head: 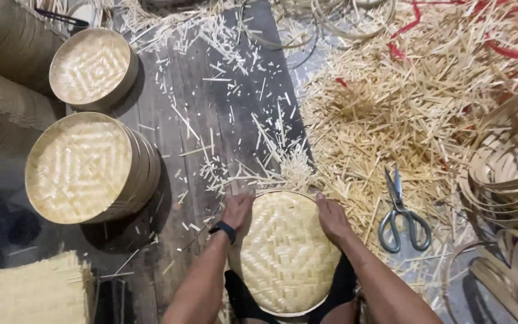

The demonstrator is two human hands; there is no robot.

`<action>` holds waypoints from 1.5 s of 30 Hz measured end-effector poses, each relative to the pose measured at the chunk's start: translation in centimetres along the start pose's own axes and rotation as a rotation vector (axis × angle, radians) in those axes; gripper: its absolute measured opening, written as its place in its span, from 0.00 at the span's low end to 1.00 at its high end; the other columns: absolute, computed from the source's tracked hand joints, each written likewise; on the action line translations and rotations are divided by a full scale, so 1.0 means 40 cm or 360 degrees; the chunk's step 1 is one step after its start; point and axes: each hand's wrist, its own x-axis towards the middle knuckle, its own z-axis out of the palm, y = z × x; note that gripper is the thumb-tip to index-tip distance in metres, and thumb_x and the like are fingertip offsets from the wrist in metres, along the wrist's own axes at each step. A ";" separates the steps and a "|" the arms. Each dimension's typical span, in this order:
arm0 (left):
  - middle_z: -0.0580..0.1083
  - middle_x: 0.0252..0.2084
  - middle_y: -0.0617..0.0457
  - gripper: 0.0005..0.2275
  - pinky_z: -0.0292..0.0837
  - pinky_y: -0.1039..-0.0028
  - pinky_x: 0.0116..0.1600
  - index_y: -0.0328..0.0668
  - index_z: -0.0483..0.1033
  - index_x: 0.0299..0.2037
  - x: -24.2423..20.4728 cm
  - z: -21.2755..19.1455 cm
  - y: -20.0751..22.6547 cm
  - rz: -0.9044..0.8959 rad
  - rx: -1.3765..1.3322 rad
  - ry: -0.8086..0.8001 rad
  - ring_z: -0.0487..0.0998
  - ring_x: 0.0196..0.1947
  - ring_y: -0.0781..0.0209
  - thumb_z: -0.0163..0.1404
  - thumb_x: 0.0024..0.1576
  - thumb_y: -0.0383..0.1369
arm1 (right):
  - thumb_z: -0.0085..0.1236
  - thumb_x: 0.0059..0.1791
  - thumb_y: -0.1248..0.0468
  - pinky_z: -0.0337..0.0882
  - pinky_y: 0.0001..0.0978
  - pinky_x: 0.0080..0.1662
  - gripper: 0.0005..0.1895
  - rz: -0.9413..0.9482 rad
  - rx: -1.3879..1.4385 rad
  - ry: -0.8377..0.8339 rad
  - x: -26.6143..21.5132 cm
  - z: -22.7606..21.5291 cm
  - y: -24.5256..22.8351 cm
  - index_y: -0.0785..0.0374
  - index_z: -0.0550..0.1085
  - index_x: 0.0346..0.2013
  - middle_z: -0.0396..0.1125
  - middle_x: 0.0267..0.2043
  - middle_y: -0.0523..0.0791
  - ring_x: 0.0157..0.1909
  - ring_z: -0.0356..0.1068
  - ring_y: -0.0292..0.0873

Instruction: The recorder is assembling and trimming woven bamboo components to create round containers.

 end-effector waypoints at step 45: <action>0.79 0.48 0.38 0.30 0.71 0.63 0.55 0.26 0.78 0.54 -0.350 -0.289 0.355 -0.0891 -0.1616 0.1057 0.78 0.48 0.49 0.38 0.67 0.52 | 0.33 0.57 0.43 0.69 0.55 0.50 0.31 0.0325 0.1549 -0.0031 -0.285 -0.223 -0.003 0.69 0.70 0.52 0.69 0.45 0.50 0.49 0.68 0.54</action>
